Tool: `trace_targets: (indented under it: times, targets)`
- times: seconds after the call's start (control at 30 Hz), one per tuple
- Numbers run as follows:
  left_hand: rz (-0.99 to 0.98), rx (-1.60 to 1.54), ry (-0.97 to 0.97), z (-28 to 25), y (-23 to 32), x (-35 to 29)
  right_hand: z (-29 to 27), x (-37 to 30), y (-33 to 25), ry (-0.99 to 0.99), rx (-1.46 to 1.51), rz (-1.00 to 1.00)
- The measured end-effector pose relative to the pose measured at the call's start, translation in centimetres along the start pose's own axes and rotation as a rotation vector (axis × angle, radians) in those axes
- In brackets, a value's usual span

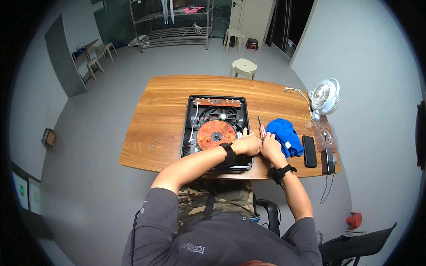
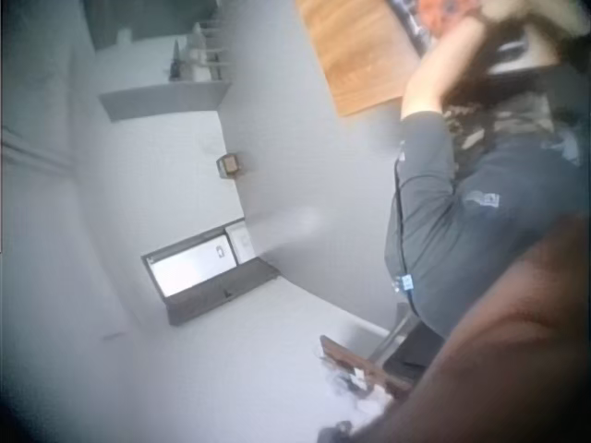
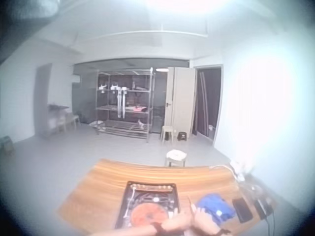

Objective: The person assembles an electronic device on a wooden table. They use a screwdriver to secure components inside the device, connect a circuit board, and then flip the device to fasten the bottom cover.

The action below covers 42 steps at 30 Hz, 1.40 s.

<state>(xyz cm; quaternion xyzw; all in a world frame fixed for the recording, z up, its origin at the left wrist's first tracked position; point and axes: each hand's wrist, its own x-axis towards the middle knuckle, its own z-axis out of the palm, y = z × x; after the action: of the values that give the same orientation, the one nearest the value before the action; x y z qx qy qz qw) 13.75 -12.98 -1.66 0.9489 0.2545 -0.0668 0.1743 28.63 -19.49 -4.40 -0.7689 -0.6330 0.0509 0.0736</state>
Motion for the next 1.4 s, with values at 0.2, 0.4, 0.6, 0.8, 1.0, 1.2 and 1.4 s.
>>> trace_targets:
  times: [0.2, 0.4, 0.6, 0.8, 1.0, 1.2, 1.4]
  targets:
    - [0.125, -0.155, 0.447, -3.0, -4.0, -6.2, -3.3, -1.2, -0.5, 0.213, -0.109, -0.061]
    - [-0.247, -0.102, 0.807, -5.1, -14.8, -14.6, -5.3, 0.6, -5.0, 0.086, 0.166, -0.156]
    - [-0.695, -0.116, 0.573, -3.6, -16.2, -19.5, -3.8, 2.5, -7.3, 0.094, 0.166, -0.078]
    - [-0.659, -0.274, 0.562, -0.9, -16.4, -20.5, -1.0, 3.0, -6.2, 0.126, 0.161, -0.16]
    - [-0.612, -0.328, 0.643, 0.3, -17.0, -20.2, -0.9, 3.2, -6.2, 0.113, 0.232, -0.142]
    - [-0.59, -0.344, 0.693, -1.3, -14.9, -20.1, -2.8, 2.8, -5.4, 0.216, 0.313, -0.107]
    - [-0.459, -0.382, 0.707, -1.7, -13.3, -17.9, -8.0, 1.1, -3.1, 0.241, 0.298, -0.102]
